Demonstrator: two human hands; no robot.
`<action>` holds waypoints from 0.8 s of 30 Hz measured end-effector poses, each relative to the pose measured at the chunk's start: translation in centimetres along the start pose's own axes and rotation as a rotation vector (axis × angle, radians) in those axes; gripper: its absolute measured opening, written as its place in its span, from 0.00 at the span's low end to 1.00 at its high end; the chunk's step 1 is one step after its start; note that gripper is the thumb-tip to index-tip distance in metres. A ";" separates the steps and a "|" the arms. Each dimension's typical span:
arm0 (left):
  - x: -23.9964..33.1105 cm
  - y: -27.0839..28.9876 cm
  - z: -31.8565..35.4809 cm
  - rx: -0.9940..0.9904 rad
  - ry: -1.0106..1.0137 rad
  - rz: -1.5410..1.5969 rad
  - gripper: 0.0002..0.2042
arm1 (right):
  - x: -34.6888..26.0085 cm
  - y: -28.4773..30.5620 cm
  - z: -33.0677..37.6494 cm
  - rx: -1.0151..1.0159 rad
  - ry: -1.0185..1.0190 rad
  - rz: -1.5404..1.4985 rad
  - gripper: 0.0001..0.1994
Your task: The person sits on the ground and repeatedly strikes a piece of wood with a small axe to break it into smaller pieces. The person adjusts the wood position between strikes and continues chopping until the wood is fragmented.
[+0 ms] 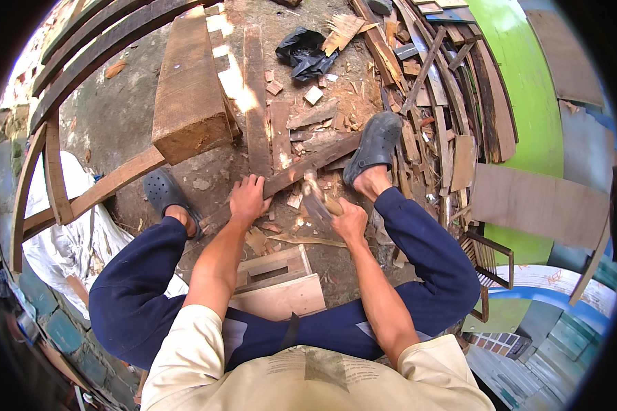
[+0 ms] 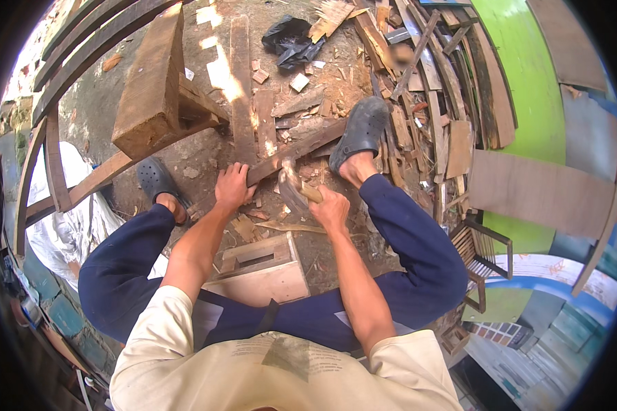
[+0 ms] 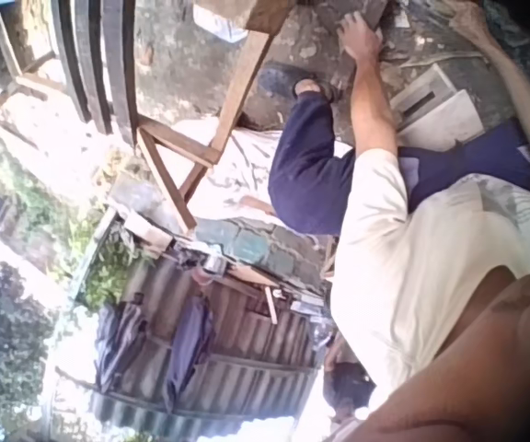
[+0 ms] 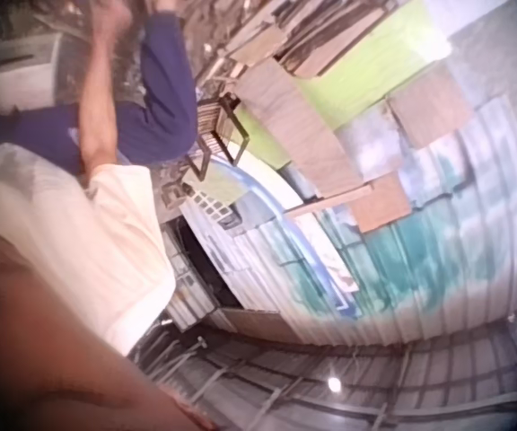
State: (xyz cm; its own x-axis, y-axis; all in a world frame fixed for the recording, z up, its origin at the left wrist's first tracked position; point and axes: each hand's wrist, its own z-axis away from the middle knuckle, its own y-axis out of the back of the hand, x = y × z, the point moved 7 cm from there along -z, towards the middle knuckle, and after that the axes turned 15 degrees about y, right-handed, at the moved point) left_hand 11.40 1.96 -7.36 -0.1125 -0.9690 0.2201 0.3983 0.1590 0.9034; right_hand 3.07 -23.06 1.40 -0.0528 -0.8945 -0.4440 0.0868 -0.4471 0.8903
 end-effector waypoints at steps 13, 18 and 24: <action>0.3 0.1 -0.1 0.014 -0.016 0.016 0.26 | 0.0 -0.1 -2.1 -0.061 0.087 0.191 0.11; 0.2 0.0 0.2 0.013 -0.014 -0.003 0.27 | -1.7 1.0 -3.3 -0.038 0.425 0.125 0.11; 0.3 0.2 0.3 0.009 -0.007 -0.042 0.27 | 2.1 1.7 -4.3 -0.203 0.091 0.224 0.10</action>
State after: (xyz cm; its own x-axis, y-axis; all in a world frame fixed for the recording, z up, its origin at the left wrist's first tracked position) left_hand 11.17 1.80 -7.03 -0.1353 -0.9735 0.1845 0.3845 0.1200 0.9153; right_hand 7.37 -25.77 1.52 0.0785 -0.9638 -0.2549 0.2838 -0.2235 0.9325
